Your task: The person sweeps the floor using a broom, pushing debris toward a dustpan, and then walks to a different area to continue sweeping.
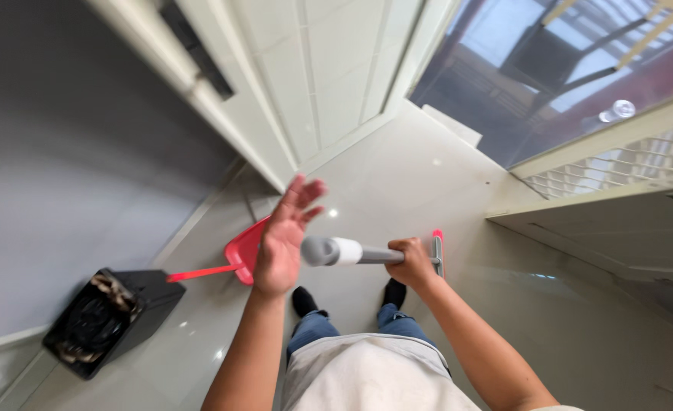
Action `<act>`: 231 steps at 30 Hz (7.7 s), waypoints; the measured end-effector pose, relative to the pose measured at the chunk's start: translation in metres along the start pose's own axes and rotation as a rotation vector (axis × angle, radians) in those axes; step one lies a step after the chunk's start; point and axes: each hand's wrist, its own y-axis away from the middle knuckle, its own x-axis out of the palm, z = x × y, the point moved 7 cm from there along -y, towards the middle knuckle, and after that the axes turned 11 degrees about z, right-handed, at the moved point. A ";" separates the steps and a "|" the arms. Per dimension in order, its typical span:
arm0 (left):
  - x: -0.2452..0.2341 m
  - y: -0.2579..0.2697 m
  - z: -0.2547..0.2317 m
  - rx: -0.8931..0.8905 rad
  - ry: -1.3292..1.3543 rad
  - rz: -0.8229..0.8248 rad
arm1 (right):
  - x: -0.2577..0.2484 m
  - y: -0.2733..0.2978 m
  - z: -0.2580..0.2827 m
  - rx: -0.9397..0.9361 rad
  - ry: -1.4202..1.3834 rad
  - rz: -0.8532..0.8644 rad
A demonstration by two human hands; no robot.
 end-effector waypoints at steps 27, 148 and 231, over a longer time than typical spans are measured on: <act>0.289 -0.080 -0.028 0.087 -0.157 0.565 | -0.067 0.049 -0.048 -0.060 -0.204 -0.172; 0.866 0.080 0.358 -0.294 0.208 0.770 | -0.283 0.725 -0.467 0.366 -0.016 -0.581; 1.004 0.088 0.416 -0.113 0.001 0.474 | -0.379 0.763 -0.569 0.216 -0.018 -0.387</act>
